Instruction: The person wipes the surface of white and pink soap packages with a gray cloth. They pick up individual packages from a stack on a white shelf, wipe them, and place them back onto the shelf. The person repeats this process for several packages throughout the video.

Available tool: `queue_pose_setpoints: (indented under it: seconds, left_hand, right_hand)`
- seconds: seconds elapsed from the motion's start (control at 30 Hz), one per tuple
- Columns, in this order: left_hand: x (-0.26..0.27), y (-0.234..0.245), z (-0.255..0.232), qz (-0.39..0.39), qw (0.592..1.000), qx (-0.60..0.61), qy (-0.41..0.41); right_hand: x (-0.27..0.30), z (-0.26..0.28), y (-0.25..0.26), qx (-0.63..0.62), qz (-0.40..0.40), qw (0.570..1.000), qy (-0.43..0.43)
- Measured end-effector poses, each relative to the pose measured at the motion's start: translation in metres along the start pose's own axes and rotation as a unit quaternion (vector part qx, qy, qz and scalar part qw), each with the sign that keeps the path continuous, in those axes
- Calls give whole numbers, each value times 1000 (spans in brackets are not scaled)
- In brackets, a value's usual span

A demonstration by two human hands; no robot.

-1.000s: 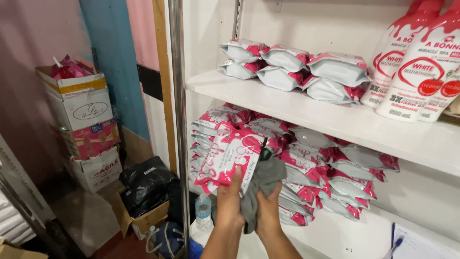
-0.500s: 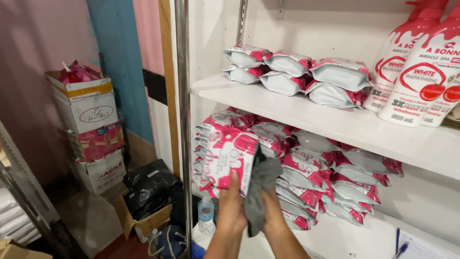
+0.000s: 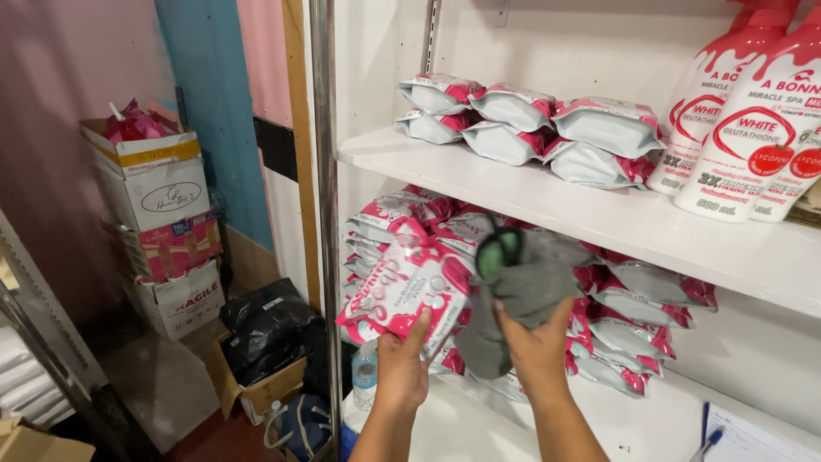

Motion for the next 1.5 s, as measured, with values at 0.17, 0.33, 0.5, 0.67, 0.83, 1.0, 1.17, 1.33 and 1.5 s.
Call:
queue_pose_setpoints:
  seconds: [0.17,0.33,0.5,0.67,0.83,1.0,1.17,1.33,1.5]
  left_hand:
    - [-23,59,54,27,986,-140,-83]
    - [2,39,19,26,914,-403,-39]
    - [34,-26,-67,172,890,-410,-98]
    - [18,-31,-103,273,829,-475,-116]
    - [-1,-52,-103,390,874,-289,20]
    - [-38,-51,-97,288,950,-115,27]
    - [-46,-47,-116,245,963,-110,28]
    - [-68,-42,-147,212,968,-128,27]
    - [-72,-56,-158,257,943,-205,52]
  right_hand:
    - [-11,68,-65,247,126,949,148]
    - [-51,62,-74,388,89,899,184]
    - [-103,27,-44,242,259,927,-122]
    - [-86,-24,-11,-44,360,881,-305]
    - [-41,-37,-5,-185,304,867,-349]
    - [-16,-49,-19,-225,213,883,-353]
    - [-26,-72,-36,-269,127,894,-336]
    - [-43,-49,-29,-305,56,896,-318]
    - [-81,30,-51,-274,90,926,-242]
Point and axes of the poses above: each hand's wrist, its own x-axis away from the middle knuckle, its own y-axis out of the back of the hand, z = x × y, the point moved 5 cm from there along -x, towards the middle knuckle, and after that the axes turned 5 degrees about z, right-handed, at the moved point
